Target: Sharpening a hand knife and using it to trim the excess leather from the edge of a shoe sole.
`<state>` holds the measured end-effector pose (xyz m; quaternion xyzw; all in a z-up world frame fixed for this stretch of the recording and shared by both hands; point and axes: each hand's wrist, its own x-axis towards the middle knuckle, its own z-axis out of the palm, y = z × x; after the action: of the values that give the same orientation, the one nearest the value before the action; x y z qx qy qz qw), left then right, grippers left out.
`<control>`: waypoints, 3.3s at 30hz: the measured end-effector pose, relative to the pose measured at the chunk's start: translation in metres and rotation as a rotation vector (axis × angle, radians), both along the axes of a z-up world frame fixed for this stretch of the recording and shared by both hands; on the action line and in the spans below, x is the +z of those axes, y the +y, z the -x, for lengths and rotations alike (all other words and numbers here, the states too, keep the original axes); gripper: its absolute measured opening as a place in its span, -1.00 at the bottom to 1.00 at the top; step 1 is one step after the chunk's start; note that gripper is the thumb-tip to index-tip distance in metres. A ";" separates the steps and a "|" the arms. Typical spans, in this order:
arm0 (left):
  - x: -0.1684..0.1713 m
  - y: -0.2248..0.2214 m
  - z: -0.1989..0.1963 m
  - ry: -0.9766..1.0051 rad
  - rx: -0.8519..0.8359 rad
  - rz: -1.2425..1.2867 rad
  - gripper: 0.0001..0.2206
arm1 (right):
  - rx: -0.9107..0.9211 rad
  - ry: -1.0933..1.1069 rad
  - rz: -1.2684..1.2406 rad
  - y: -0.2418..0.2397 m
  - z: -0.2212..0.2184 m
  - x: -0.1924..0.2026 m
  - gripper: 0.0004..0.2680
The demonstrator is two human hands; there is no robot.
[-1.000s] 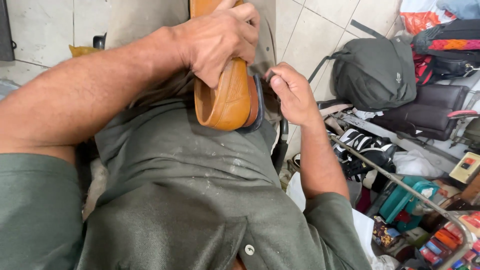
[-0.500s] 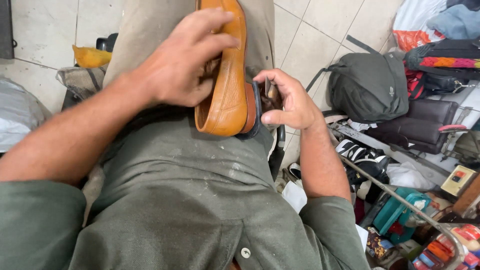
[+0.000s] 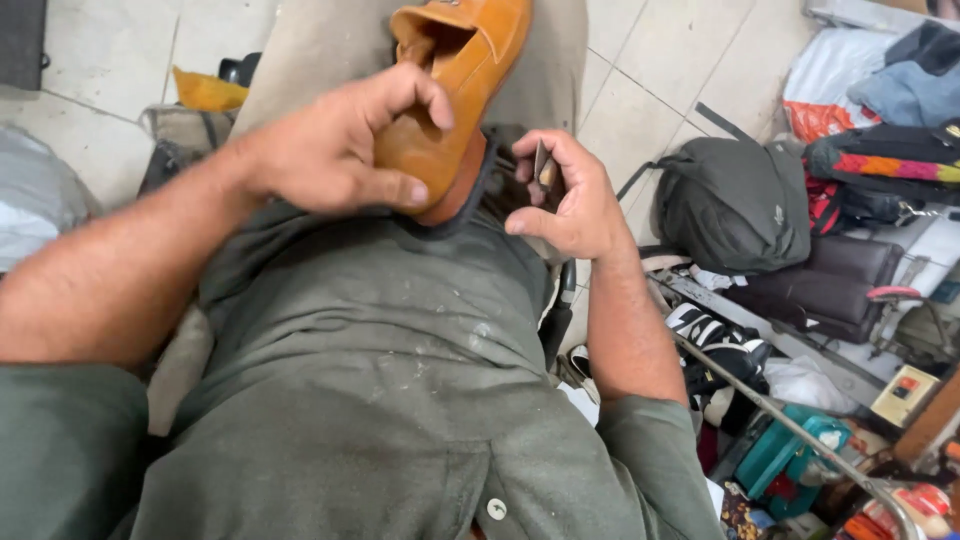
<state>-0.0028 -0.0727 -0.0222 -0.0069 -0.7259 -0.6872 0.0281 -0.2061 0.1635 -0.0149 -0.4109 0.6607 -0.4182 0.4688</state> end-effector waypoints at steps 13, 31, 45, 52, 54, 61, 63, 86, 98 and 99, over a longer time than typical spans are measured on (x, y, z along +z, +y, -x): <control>-0.025 -0.005 -0.044 -0.096 0.089 -0.009 -0.65 | 0.468 0.429 0.056 -0.067 -0.010 -0.018 -0.47; -0.039 -0.007 -0.044 -0.099 0.117 0.013 -0.62 | 0.478 0.535 0.150 -0.066 -0.016 -0.028 -0.44; -0.046 -0.008 -0.043 -0.086 0.122 -0.032 -0.63 | 0.460 0.573 0.180 -0.067 -0.018 -0.029 -0.46; -0.044 -0.014 -0.038 -0.094 0.117 -0.030 -0.65 | 0.469 0.670 0.218 -0.067 -0.017 -0.033 -0.46; -0.043 -0.016 -0.037 -0.113 0.110 -0.012 -0.66 | 0.474 0.723 0.212 -0.065 -0.018 -0.034 -0.45; -0.041 -0.019 -0.035 -0.184 0.083 0.000 -0.67 | 0.479 0.829 0.204 -0.062 -0.018 -0.043 -0.44; -0.042 -0.018 -0.035 -0.184 0.094 0.015 -0.67 | 0.469 0.827 0.219 -0.060 -0.018 -0.047 -0.44; -0.051 -0.008 -0.039 -0.216 0.114 -0.023 -0.67 | 0.502 0.960 0.281 -0.057 -0.023 -0.062 -0.44; -0.047 0.016 -0.035 -0.123 0.225 -0.142 -0.73 | 0.582 0.826 0.148 -0.064 -0.013 -0.024 -0.44; -0.048 0.023 -0.032 -0.128 0.275 -0.160 -0.73 | 0.593 0.826 0.121 -0.064 -0.009 -0.020 -0.41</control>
<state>0.0294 -0.0499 -0.0704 0.1383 -0.6633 -0.7315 0.0760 -0.1973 0.0999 -0.0348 -0.7381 0.6206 -0.1074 0.2421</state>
